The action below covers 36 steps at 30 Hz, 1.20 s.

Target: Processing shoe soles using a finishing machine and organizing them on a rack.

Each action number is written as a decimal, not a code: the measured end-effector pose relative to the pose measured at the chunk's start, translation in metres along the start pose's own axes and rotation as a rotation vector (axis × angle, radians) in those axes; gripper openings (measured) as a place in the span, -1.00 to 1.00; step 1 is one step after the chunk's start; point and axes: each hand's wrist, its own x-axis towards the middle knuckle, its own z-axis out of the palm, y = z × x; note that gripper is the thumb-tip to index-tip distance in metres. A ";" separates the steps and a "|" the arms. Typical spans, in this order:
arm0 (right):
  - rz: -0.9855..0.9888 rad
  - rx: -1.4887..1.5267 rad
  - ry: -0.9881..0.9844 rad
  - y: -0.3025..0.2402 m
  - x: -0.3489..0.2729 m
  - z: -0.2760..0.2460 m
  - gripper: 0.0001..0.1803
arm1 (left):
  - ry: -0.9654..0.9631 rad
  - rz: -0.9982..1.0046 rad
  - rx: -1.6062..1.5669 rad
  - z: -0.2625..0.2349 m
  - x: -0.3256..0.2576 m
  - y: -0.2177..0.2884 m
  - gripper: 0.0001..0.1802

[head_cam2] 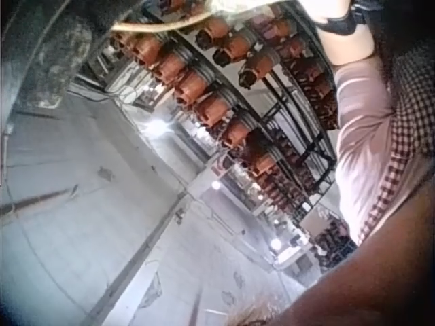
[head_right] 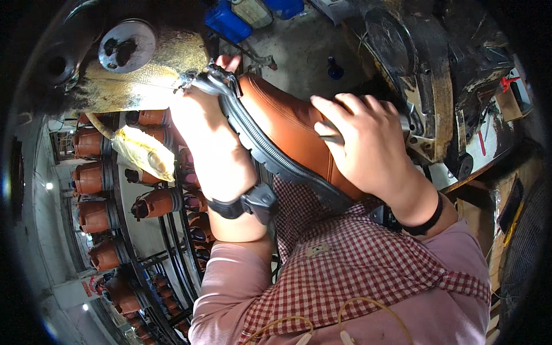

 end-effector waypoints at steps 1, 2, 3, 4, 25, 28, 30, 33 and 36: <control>-0.007 0.000 0.002 -0.002 -0.001 -0.004 -0.59 | 0.006 -0.001 0.003 0.005 -0.005 -0.005 -0.65; -0.012 0.013 -0.021 -0.005 -0.001 -0.007 -0.58 | -0.007 -0.075 -0.013 0.011 -0.009 -0.012 -0.65; -0.009 0.021 -0.043 -0.005 -0.002 -0.011 -0.57 | -0.023 -0.144 -0.037 0.012 -0.004 -0.009 -0.65; -0.036 0.004 -0.039 -0.006 -0.003 -0.013 -0.56 | -0.229 -0.221 0.043 -0.001 0.001 -0.004 -0.61; 0.037 0.645 -0.024 0.002 0.006 -0.014 -0.66 | 0.078 -0.788 -1.642 0.003 -0.073 0.070 -0.09; 0.079 0.743 -0.103 0.000 0.003 -0.020 -0.64 | 0.094 -0.807 -1.464 0.002 -0.069 0.060 -0.21; 0.059 0.750 -0.096 -0.001 0.002 -0.021 -0.64 | 0.122 -0.854 -1.529 0.002 -0.068 0.052 -0.26; 0.047 0.769 -0.050 0.002 0.001 -0.011 -0.63 | 0.029 -0.819 -1.225 -0.014 -0.041 0.058 -0.28; 0.038 0.778 -0.059 0.005 0.001 -0.003 -0.62 | 0.010 -0.750 -1.389 -0.016 -0.024 0.051 -0.29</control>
